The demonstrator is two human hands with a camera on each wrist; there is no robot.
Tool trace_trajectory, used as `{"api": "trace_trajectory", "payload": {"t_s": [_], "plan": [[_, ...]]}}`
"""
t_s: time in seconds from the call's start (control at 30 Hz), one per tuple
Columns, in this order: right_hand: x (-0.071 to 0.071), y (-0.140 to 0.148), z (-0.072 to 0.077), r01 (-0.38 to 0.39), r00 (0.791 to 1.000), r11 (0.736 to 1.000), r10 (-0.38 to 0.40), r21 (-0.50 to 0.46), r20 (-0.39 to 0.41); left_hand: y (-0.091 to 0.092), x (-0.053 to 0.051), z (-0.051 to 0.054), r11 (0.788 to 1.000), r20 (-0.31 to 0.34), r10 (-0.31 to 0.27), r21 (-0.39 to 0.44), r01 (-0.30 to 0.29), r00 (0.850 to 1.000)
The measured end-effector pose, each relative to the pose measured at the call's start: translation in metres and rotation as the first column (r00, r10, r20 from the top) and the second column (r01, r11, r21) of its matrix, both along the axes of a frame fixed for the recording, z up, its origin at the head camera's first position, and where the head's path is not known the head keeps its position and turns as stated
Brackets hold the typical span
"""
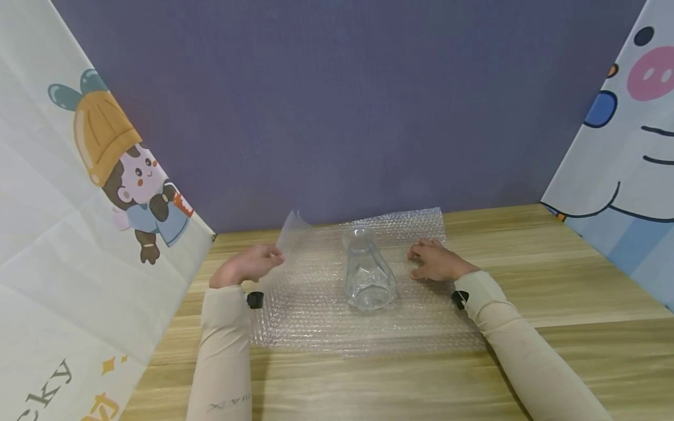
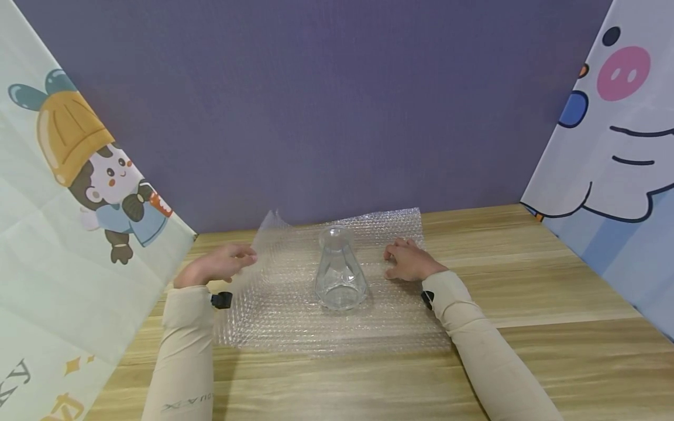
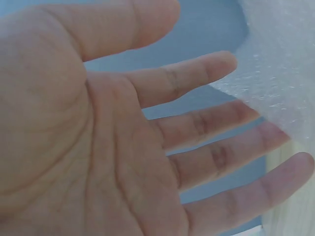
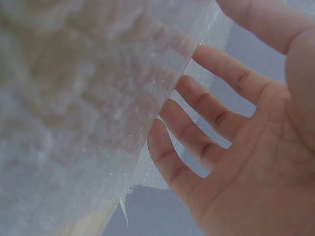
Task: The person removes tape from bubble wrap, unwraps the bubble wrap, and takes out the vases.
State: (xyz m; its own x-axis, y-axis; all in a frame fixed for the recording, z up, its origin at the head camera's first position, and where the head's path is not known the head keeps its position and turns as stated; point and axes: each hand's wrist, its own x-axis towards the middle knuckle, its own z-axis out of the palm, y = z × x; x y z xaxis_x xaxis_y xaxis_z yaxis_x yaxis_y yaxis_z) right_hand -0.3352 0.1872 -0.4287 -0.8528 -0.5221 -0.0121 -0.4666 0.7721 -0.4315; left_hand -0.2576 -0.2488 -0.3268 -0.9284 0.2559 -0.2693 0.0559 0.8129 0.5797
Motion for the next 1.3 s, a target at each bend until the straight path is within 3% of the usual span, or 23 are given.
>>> {"api": "trace_trajectory", "payload": {"t_s": [0.2, 0.57, 0.73, 0.97, 1.3], "plan": [[0.0, 0.001, -0.001, -0.001, 1.0, 1.0, 0.001, 0.003, -0.005, -0.006, -0.005, -0.01, 0.999, -0.041, 0.012, -0.047, -0.014, 0.999], [0.0, 0.0, 0.0, -0.004, 1.0, 1.0, 0.004, 0.002, -0.013, -0.013, -0.013, -0.026, 0.994, -0.041, 0.051, -0.095, -0.055, 0.998], [0.0, 0.0, 0.0, -0.011, 0.999, 1.0, 0.011, -0.011, -0.036, -0.015, -0.013, -0.031, 0.993, -0.021, 0.065, -0.096, -0.067, 0.998], [0.003, -0.001, 0.001, -0.015, 0.999, 1.0, 0.014, -0.013, -0.046, -0.014, -0.013, -0.038, 0.99, 0.042, 0.13, -0.058, -0.127, 0.991], [0.005, -0.001, 0.003, -0.014, 0.999, 1.0, 0.013, -0.021, -0.036, -0.011, -0.017, -0.05, 0.976, 0.044, 0.15, -0.163, -0.142, 0.988]]}}
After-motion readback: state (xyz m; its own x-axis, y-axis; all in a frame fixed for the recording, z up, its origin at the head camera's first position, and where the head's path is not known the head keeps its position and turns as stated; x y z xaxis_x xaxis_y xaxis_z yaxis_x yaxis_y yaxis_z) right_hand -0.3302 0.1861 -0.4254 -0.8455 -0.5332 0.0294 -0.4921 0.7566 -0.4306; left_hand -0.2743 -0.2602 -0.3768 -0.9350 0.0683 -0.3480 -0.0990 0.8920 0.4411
